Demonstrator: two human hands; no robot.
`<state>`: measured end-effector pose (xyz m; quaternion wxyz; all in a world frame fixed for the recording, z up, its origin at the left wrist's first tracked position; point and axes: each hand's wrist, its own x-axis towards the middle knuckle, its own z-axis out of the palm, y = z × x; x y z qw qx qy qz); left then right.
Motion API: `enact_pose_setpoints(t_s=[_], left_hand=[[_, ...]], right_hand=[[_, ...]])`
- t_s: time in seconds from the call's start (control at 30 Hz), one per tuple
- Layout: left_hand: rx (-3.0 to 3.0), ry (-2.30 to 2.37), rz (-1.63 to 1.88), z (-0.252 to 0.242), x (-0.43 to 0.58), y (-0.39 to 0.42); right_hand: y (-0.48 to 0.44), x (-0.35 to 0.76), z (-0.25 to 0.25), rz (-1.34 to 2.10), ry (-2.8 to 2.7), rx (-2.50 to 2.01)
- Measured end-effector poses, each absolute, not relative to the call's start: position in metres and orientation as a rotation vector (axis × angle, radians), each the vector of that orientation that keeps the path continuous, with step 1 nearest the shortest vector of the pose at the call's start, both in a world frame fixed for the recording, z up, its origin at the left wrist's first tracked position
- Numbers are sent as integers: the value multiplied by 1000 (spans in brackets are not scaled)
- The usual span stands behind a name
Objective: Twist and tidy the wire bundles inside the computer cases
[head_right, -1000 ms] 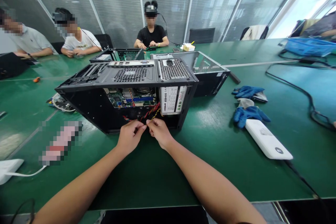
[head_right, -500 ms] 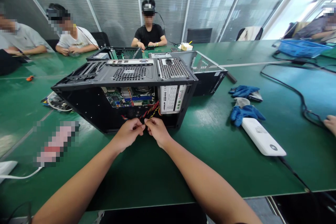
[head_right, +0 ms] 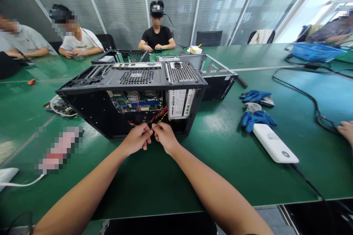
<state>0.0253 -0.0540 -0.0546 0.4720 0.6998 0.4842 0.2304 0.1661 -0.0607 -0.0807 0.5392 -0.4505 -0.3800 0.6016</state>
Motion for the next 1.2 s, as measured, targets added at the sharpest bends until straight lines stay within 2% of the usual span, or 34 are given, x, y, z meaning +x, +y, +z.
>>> enact_pose_setpoints(t_s=[0.3,0.83,1.2], left_hand=[[2434,1594,562,-60,28,-64],[2683,1799,410,-62,27,-67],[2790,1727,685,-69,24,-64]], right_hand=[[-61,162,-80,1388,-880,-1126],[-51,159,-71,1405,-706,-1215],[-52,159,-75,1393,-693,-1168]])
